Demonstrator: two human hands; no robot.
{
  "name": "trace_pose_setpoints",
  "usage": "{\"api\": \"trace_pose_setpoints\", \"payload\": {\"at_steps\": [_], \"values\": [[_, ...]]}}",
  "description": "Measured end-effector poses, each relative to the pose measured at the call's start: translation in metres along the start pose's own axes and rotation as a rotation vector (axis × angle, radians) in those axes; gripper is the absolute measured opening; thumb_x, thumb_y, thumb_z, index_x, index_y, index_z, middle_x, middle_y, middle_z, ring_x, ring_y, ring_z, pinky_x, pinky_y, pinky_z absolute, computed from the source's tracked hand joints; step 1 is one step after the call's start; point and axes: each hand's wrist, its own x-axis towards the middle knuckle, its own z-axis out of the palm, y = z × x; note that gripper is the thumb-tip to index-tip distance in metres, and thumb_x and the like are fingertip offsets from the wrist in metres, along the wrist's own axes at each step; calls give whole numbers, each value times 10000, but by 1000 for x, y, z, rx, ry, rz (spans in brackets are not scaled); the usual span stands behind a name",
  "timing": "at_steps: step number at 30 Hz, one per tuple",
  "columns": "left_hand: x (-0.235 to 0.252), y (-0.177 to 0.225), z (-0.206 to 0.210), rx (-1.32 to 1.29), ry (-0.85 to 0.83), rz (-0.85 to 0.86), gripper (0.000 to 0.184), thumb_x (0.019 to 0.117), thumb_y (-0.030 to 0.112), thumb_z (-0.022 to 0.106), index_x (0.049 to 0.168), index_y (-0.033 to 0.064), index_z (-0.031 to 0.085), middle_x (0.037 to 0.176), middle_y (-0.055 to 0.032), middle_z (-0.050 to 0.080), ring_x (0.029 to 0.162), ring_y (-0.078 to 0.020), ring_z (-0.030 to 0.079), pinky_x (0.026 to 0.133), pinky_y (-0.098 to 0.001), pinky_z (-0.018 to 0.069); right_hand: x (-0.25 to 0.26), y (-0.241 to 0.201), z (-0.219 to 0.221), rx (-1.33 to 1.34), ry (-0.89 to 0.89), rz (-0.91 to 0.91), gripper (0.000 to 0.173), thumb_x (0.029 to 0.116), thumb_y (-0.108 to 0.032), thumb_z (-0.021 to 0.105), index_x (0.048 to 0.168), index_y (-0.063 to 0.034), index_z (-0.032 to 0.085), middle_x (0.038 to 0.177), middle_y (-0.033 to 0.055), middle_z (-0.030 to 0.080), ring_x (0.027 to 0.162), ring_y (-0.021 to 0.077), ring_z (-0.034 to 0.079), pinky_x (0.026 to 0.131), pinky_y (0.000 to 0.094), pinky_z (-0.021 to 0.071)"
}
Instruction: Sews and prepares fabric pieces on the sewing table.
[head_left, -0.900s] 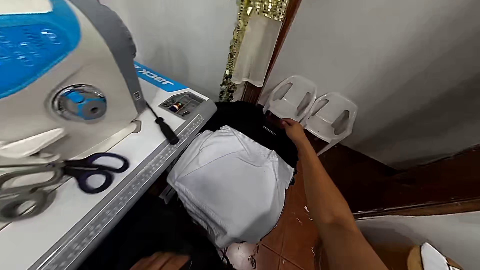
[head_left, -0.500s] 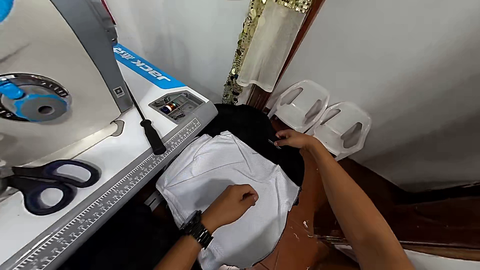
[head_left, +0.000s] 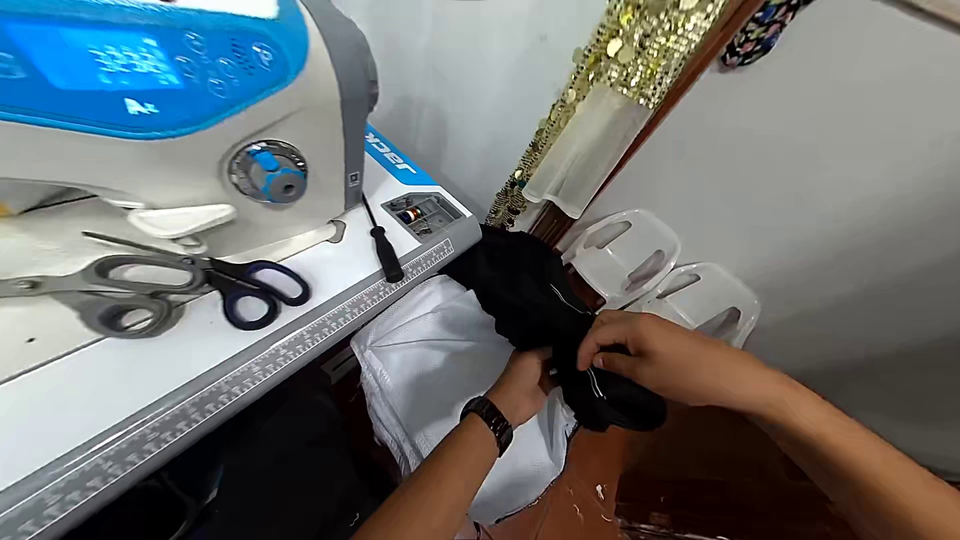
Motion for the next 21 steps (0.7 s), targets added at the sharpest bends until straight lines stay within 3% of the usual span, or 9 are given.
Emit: {"api": "trace_pose_setpoints", "payload": {"at_steps": [4,6,8,10,12,14,16,17,21], "values": [[-47,24,-10,-118,-64,89,187,1013,6,457,1167,50,555,940,-93,697,830,-177,694,768,-347,585,-11,-63,5,-431,106,-6,184,993,-129,615,1042,-168,787,970,50,649,828,183,660,720,401,583],[-64,34,-16,-112,-48,133,201,1024,29,499,1217,77,529,910,-80,687,774,-155,681,723,-321,580,-15,-101,1,-507,21,41,236,1016,-150,566,1123,-155,777,1023,70,651,871,204,663,764,410,577],[-85,47,-19,-96,-83,142,254,1014,43,524,1268,56,537,1012,-120,712,910,-205,711,838,-394,594,-21,-138,-4,-574,-76,60,290,1020,-141,530,1210,-131,748,1140,102,657,983,256,672,851,462,569],[-113,60,-18,-78,-149,99,213,1021,99,489,1210,53,575,1036,-119,723,965,-211,715,873,-415,593,-29,-160,-10,-689,-109,-80,315,991,-58,545,1227,-124,742,1155,108,659,1029,273,661,881,467,562],[-148,67,-18,-82,-154,48,258,1049,193,419,1071,52,634,965,-104,731,920,-201,718,828,-408,597,-37,-171,-16,-880,-69,-304,336,911,39,617,1162,-139,752,1115,84,660,1036,273,639,839,446,568],[-181,71,-25,-115,-127,91,312,1071,225,366,1085,52,625,986,-109,724,951,-211,709,851,-422,588,-41,-183,-20,-1070,16,-444,201,881,28,682,1001,-122,745,1042,74,669,1011,282,646,799,451,569],[-210,79,-37,-142,-106,206,324,1090,232,355,1231,60,591,1087,-116,709,1027,-223,688,911,-435,566,-45,-195,-30,-1210,112,-550,46,877,-94,737,848,-130,731,931,56,659,921,261,655,705,427,555],[-225,87,-44,-141,-98,280,319,1098,235,365,1303,91,562,1111,-103,704,1031,-213,688,911,-425,567,-49,-203,-36,-1248,133,-579,72,876,-163,747,810,-140,730,903,51,656,896,256,658,677,421,545],[-304,132,-72,-49,-150,512,208,1073,185,487,1206,110,629,1039,-72,713,942,-166,701,856,-371,592,-66,-250,-57,-1368,60,-516,222,937,-393,707,832,-205,761,913,16,689,888,229,673,687,419,538]]}}
